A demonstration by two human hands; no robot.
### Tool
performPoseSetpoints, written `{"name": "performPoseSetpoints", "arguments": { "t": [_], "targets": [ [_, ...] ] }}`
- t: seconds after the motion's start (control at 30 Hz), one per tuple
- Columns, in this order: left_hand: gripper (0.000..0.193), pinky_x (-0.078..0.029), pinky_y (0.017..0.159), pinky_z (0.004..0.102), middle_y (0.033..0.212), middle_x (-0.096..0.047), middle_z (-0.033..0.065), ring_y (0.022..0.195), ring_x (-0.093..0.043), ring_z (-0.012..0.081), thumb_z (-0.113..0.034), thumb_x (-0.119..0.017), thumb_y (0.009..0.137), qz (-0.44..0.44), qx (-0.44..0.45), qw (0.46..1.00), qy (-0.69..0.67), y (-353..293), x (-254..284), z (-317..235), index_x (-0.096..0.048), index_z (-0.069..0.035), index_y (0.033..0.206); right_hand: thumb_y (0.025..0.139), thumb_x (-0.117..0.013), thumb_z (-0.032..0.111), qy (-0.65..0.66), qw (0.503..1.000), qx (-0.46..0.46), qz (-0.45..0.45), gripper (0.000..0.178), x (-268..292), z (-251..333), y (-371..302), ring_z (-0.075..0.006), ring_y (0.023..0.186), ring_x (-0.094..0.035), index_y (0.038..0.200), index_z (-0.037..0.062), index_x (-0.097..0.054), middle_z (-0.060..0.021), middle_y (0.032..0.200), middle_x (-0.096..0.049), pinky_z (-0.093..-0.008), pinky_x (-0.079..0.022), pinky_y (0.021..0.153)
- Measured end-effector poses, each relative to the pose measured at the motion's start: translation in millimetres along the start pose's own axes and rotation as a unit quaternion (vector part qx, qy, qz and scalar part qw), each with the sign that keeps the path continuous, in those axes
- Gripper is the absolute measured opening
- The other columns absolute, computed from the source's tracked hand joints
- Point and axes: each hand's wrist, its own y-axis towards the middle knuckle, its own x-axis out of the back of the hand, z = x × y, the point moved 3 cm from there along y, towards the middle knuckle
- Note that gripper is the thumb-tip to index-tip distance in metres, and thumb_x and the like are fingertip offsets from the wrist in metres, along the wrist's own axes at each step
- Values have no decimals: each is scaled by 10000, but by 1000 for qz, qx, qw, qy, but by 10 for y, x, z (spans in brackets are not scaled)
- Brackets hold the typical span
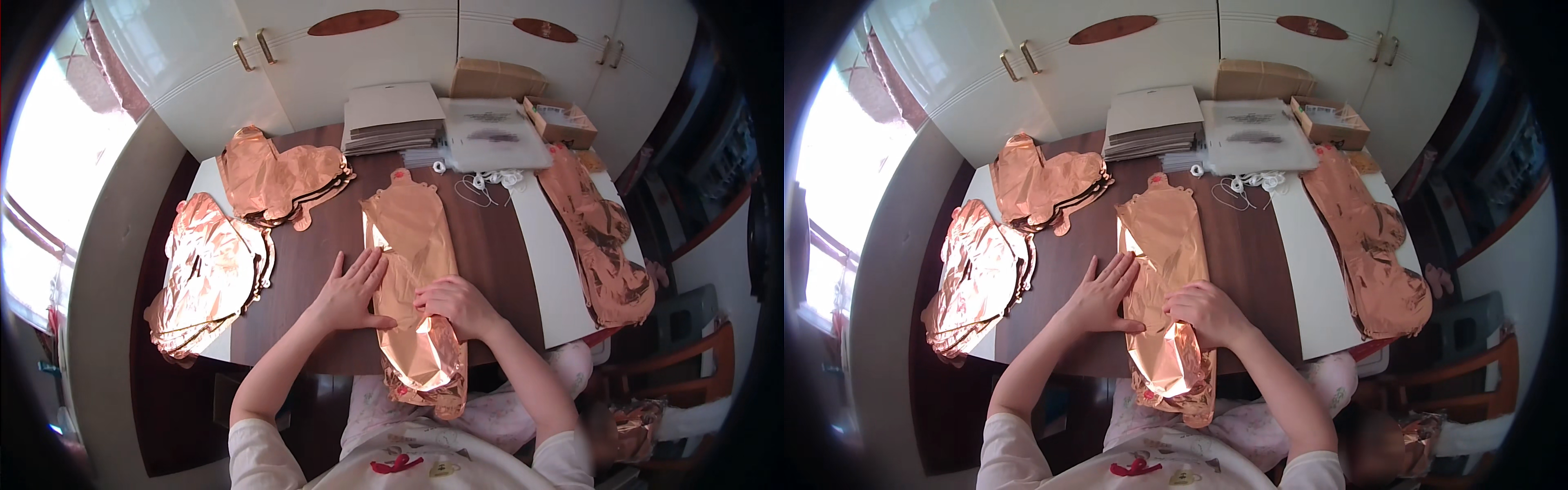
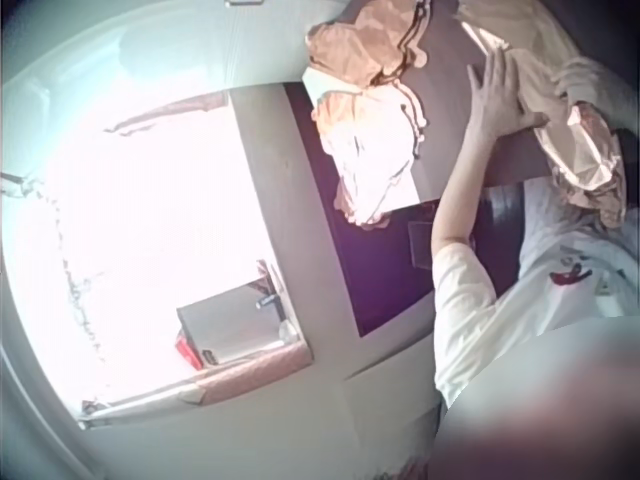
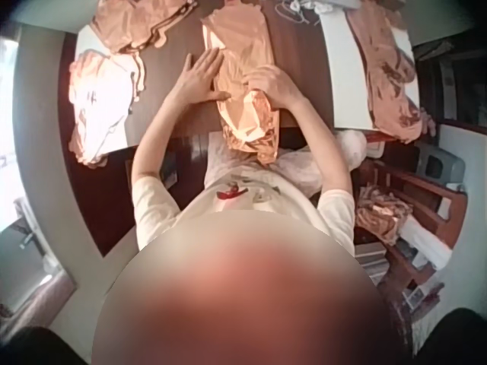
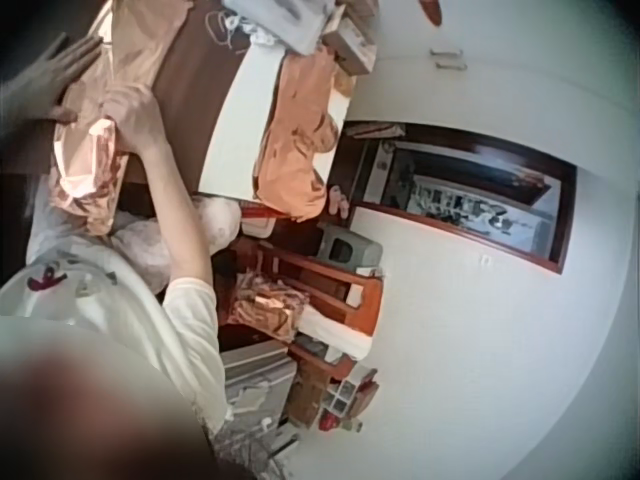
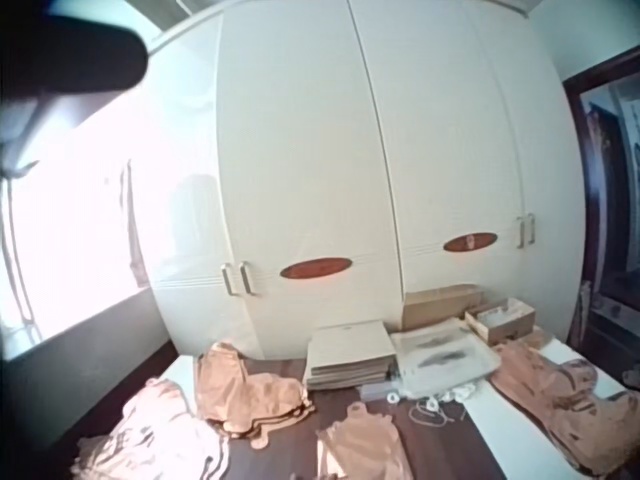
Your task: Fold foil balloons and place them on cardboard backing for packaging.
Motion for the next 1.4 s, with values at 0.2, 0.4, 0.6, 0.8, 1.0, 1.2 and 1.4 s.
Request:
{"name": "performPoseSetpoints", "arguments": {
  "t": [0.2, 0.4, 0.6, 0.8, 1.0, 1.2, 1.4],
  "targets": [
    [1245, -175, 1071, 596, 1496, -207, 172, 1389, -195, 314, -796, -587, 569, 24, 15, 999, 23, 102, 37, 198, -186, 4, 1434, 648, -691, 174, 2, 1000, -1, 8, 178, 11, -8, 6, -179, 1046, -602, 798, 103, -625, -12, 997, -659, -350, -430, 899],
    [1220, -144, 1079, 595, 1502, -192, 166, 1400, -161, 302, -816, -538, 603, 26, 45, 998, 22, 222, 22, 385, -190, 6, 1434, 675, -625, 81, 38, 999, -8, 17, 168, 10, -32, 24, -169, 1057, -591, 841, 103, -630, -7, 1010, -654, -338, -431, 903],
    [1078, -145, 1081, 586, 1497, -213, 164, 1396, -178, 294, -776, -434, 731, -45, 57, 997, 3, 193, -68, 381, -226, 27, 1420, 698, -535, -11, 59, 980, -136, -133, 295, 157, -372, 120, -278, 916, -594, 978, 59, -600, -97, 987, -631, -414, -442, 869],
    [1051, -140, 1088, 572, 1487, -235, 173, 1397, -181, 283, -757, -414, 755, -62, 57, 996, 6, 193, -84, 353, -223, 35, 1418, 804, -520, 105, -149, 947, -240, -155, 367, 36, -1047, 318, -341, 1118, -529, 1146, -27, -501, -223, 1138, -573, -446, -386, 985],
    [1054, -132, 1092, 566, 1484, -238, 180, 1398, -180, 280, -764, -386, 766, -62, 60, 996, 4, 172, -90, 368, -224, 55, 1410, 852, -474, 151, -135, 942, -275, -135, 397, -112, -1200, 520, -338, 1170, -496, 1207, -27, -464, -236, 1181, -555, -448, -327, 1041],
    [1051, -136, 1091, 567, 1482, -243, 181, 1394, -193, 281, -760, -389, 768, -76, 52, 996, 2, 184, -91, 377, -223, 55, 1410, 858, -468, 159, -104, 947, -276, -130, 407, -159, -1221, 605, -327, 1204, -471, 1226, -16, -459, -225, 1206, -544, -466, -300, 1056],
    [1028, -142, 1086, 575, 1481, -247, 179, 1393, -194, 291, -759, -399, 762, -74, 51, 996, 2, 201, -94, 362, -232, 9, 1424, 858, -495, 172, -77, 949, -278, -126, 427, -142, -1245, 591, -326, 1219, -458, 1240, -13, -448, -207, 1243, -525, -480, -273, 1072]
  ]
}}
